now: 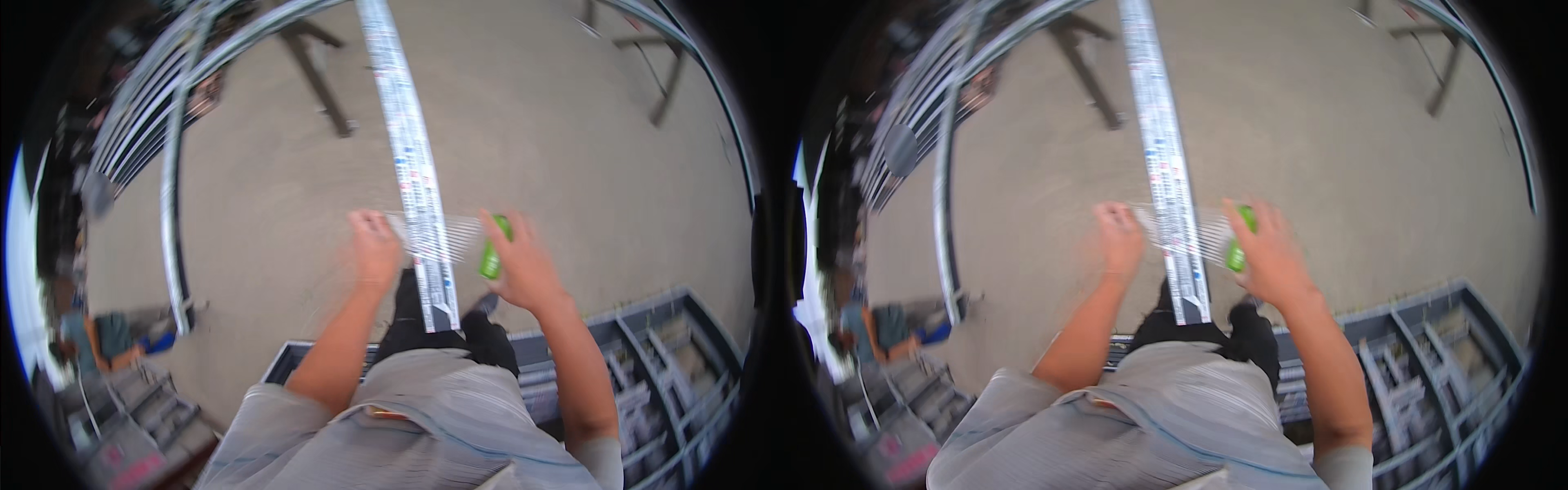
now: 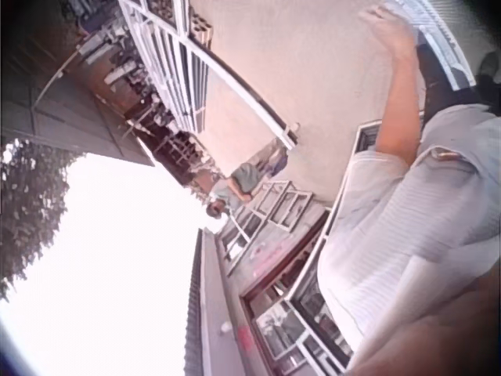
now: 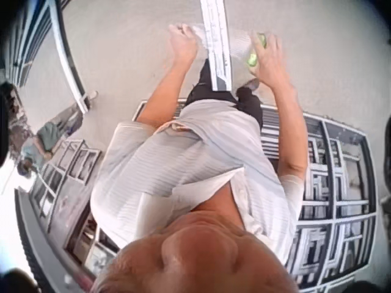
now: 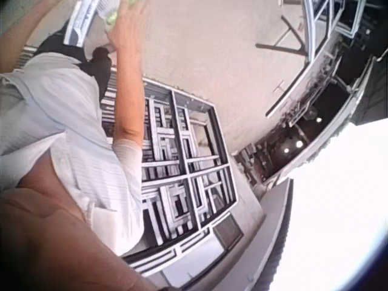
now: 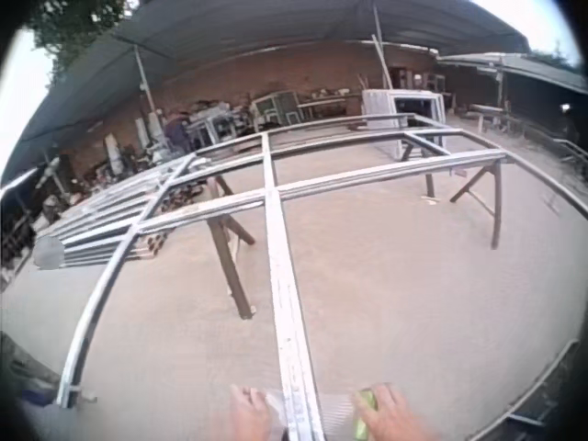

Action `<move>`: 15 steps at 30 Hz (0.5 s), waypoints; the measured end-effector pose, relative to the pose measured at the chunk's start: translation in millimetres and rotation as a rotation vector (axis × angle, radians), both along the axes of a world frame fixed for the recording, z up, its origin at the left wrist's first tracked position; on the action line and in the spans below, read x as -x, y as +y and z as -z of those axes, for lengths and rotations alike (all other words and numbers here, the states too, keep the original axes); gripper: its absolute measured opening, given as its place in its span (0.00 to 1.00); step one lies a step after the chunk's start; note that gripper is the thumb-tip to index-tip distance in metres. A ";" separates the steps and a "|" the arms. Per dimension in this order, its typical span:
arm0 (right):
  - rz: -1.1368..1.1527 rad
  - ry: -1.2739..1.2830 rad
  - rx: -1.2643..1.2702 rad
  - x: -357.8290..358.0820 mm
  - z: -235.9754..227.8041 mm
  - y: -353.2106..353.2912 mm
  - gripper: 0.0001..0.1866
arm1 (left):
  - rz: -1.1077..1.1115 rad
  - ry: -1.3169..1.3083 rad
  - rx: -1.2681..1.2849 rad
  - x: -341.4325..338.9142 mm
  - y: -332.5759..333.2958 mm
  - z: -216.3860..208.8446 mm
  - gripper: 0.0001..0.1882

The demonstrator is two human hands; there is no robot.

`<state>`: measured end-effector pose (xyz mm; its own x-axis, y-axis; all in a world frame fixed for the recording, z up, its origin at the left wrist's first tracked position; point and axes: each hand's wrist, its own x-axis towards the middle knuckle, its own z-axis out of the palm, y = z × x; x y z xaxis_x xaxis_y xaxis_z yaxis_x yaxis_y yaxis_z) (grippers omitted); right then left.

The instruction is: The person applies green tape to the edges of long metal frame profiles laid on a workbench. They repeatedly pull tape from a roll and press it along the frame edges, moving between sections of the frame.

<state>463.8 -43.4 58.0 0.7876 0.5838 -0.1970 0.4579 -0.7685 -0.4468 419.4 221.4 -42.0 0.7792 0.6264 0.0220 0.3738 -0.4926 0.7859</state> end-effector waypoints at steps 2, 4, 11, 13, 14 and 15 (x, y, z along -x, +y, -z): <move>-0.051 -0.051 -0.016 -3.8 1.6 -10.9 0.56 | -0.058 -0.076 0.001 7.6 -13.7 9.1 0.09; -0.096 -0.116 0.028 -6.1 7.5 -24.8 0.57 | -0.142 0.005 0.086 8.7 -34.3 -8.1 0.09; -0.304 -0.200 -0.054 -25.9 -0.7 -23.1 0.59 | -0.260 -0.036 -0.017 22.6 -38.1 -16.6 0.11; -0.352 -0.197 -0.061 -37.3 -1.3 -12.9 0.59 | -0.307 -0.029 -0.019 19.7 -32.5 -15.9 0.12; -0.371 -0.199 -0.058 -44.4 -2.4 -9.8 0.59 | -0.329 -0.024 0.008 15.7 -30.9 -15.9 0.12; -0.386 -0.202 -0.055 -52.1 -3.6 -4.3 0.59 | -0.346 -0.019 0.033 10.5 -28.2 -17.8 0.12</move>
